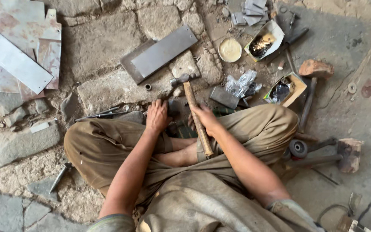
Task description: The person sits on the ground and uses a hammer and punch to create holes in rectangular metal sheets. They repeatedly position the punch on the metal, strike it with the hammer, and then move the metal sheet to a new position to continue the process.
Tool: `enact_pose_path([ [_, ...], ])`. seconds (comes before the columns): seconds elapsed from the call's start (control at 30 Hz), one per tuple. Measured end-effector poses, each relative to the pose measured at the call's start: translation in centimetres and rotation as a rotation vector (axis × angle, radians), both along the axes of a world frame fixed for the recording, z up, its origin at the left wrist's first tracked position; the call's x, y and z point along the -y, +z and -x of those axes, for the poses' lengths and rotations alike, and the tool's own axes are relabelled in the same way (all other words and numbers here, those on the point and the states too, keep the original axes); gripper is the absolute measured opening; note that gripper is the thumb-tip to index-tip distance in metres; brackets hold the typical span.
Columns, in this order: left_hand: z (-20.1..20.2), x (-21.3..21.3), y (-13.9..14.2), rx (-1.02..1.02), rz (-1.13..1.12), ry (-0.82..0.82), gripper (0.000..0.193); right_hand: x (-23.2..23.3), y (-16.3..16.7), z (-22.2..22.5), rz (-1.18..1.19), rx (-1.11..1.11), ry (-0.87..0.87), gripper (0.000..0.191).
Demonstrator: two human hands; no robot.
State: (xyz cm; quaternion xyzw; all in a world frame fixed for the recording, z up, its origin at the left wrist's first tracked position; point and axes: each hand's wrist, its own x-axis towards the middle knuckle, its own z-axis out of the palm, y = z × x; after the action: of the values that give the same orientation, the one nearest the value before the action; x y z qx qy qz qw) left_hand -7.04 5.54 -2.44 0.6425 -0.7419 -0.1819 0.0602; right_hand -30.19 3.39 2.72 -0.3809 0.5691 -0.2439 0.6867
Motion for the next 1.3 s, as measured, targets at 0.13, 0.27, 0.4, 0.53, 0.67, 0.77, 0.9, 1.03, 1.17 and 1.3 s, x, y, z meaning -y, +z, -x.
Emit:
enact_pose_path([
  [0.13, 0.1, 0.3, 0.7, -0.052, -0.047, 0.023, 0.075, 5.3, 1.8, -4.5, 0.914, -0.746, 0.381, 0.059],
  [0.27, -1.0, -0.5, 3.5, -0.199, 0.079, 0.142, 0.082, 13.6, 2.3, -11.3, 1.04, -0.841, 0.744, 0.064],
  [0.4, -5.1, -1.6, 6.3, -0.279, 0.018, 0.273, 0.082, 16.9, 1.3, -16.1, 0.965, -0.944, 0.987, 0.065],
  [0.53, -10.1, 1.8, 6.9, -0.157, 0.2, 0.295, 0.08, 17.9, 1.1, -17.1, 0.899, -0.939, 1.012, 0.064],
  [0.67, -14.0, 9.1, 5.2, -0.076, 0.082, 0.186, 0.075, 14.2, 2.2, -10.4, 0.884, -0.809, 0.679, 0.066],
  [0.77, -14.6, 14.3, 3.0, 0.022, -0.015, 0.087, 0.08, 7.3, 3.1, -2.9, 0.649, -0.945, 0.46, 0.063],
  [0.9, -14.7, 15.3, 1.6, -0.029, -0.045, 0.025, 0.088, 0.0, 2.2, 0.7, -0.377, -0.091, 0.028, 0.051],
  [1.03, -14.9, 14.3, 1.7, -0.073, -0.042, 0.099, 0.093, 0.5, 4.4, -1.0, -0.326, -0.019, 0.056, 0.032],
  [1.17, -14.6, 14.3, 1.8, -0.119, 0.04, 0.142, 0.088, 3.6, 10.6, -0.8, 0.283, -0.38, 0.366, 0.025],
  [1.3, -14.4, 14.3, 1.1, -0.086, -0.065, 0.178, 0.088, 5.9, 10.4, -2.8, 1.029, -0.081, 0.227, 0.031],
])
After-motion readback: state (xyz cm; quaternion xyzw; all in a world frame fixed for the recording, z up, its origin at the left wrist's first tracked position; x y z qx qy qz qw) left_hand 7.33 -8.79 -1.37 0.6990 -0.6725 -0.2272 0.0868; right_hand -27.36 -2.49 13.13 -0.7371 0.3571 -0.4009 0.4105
